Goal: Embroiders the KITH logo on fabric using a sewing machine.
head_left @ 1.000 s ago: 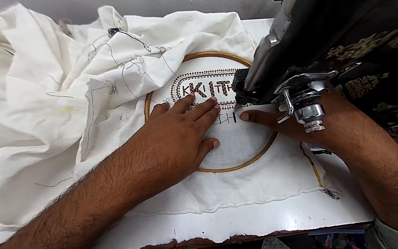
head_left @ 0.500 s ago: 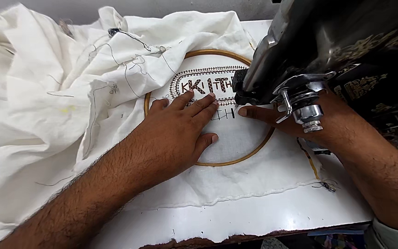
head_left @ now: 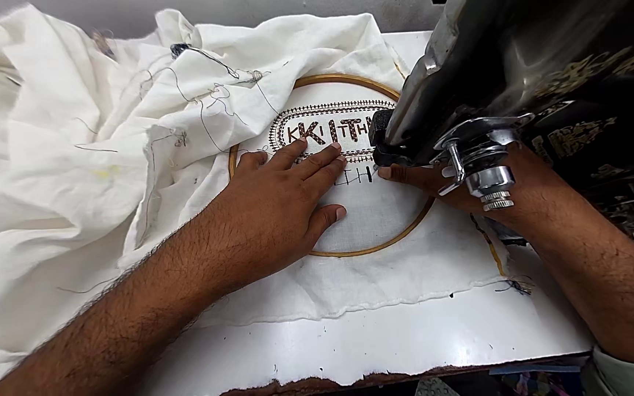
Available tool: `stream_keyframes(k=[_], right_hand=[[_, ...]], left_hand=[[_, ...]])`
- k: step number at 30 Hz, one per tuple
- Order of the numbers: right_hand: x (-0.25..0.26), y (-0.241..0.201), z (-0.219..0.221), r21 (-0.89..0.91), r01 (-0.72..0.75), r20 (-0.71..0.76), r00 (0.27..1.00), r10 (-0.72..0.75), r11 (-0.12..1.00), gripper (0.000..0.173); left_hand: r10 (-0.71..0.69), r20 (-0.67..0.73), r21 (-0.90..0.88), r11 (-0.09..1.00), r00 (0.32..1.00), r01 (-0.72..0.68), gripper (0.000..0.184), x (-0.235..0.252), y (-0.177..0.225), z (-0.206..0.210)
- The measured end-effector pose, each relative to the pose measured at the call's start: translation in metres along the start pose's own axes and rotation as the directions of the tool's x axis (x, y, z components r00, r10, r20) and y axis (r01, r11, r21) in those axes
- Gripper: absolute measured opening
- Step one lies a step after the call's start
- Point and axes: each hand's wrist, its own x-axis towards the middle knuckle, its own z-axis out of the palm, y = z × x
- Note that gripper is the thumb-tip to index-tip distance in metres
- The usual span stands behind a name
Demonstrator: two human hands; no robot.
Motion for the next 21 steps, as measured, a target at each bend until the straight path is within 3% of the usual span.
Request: stream_keyframes(k=[5, 8, 9, 13, 21], right_hand=[[-0.005, -0.017, -0.022, -0.023, 0.039, -0.025, 0.999, -0.040, 0.999, 0.058], [0.004, 0.031, 0.020, -0.063, 0.228, -0.195, 0.952, -0.236, 0.972, 0.039], [0.006, 0.036, 0.025, -0.060, 0.224, -0.179, 0.956, -0.231, 0.973, 0.038], [-0.003, 0.005, 0.001, -0.016, -0.010, 0.049, 0.999, 0.010, 1.000, 0.058], [-0.004, 0.004, -0.003, -0.065, 0.050, 0.007, 0.999, -0.049, 0.997, 0.066]], left_hand=[[0.001, -0.010, -0.006, 1.000, 1.000, -0.001, 0.063, 0.001, 0.000, 0.001], [-0.005, 0.007, -0.003, 1.000, 1.000, 0.005, 0.063, 0.000, 0.002, 0.000], [-0.009, 0.014, 0.000, 1.000, 1.000, 0.009, 0.064, 0.000, 0.002, 0.000], [-0.014, 0.023, 0.014, 1.000, 1.000, 0.013, 0.064, -0.003, 0.004, -0.001], [-0.003, 0.022, 0.006, 1.000, 1.000, 0.003, 0.063, -0.004, 0.007, -0.002]])
